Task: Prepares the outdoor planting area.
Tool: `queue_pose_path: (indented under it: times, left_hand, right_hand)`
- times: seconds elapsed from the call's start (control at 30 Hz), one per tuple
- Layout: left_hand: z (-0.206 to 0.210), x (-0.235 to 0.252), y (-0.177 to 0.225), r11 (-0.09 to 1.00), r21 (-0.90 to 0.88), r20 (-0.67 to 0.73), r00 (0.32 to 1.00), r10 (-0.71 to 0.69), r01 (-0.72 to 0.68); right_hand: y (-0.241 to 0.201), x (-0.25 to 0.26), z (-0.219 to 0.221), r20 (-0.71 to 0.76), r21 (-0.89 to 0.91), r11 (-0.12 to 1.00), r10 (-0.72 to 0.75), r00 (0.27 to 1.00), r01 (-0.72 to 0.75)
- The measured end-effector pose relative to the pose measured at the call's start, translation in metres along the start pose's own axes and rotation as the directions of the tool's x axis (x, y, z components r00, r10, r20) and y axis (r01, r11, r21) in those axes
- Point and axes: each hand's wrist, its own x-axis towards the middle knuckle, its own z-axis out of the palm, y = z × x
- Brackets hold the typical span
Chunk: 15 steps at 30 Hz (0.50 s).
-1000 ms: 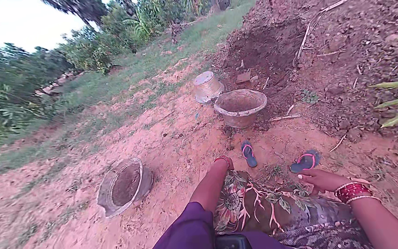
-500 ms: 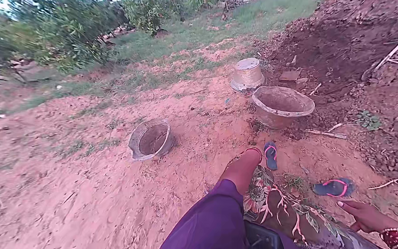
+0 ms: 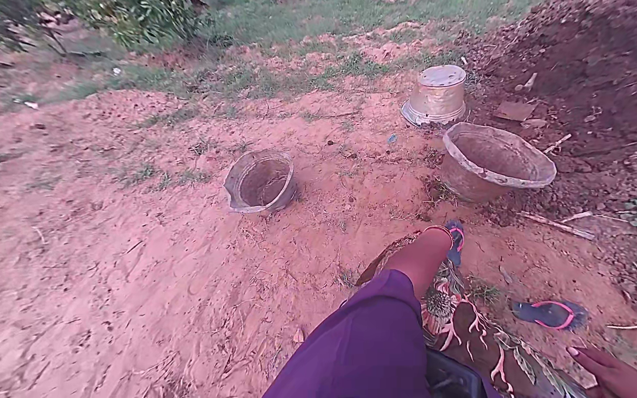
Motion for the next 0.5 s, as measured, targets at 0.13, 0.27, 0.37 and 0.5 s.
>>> queue_pose_path:
  times: [0.13,0.27,0.37,0.5]
  left_hand:
    - [0.003,0.03,-0.001,0.998,-0.02,0.004,0.998,-0.061,0.061]
    - [0.005,0.037,0.003,0.996,-0.009,0.009,0.996,-0.084,0.084]
    - [0.006,0.043,0.006,0.987,0.122,0.01,0.994,-0.107,0.105]
    - [0.007,0.003,0.013,0.965,0.257,0.125,0.992,0.014,-0.046]
  right_hand:
    - [-0.007,0.001,-0.002,-0.02,0.017,1.0,0.026,0.999,-0.026]
    - [-0.01,-0.005,-0.008,-0.044,0.0,1.0,0.009,0.999,-0.009]
    - [-0.009,-0.007,-0.01,-0.045,0.001,1.0,0.002,0.999,-0.002]
    - [-0.019,-0.014,-0.009,0.007,-0.072,0.997,-0.027,1.0,0.028]
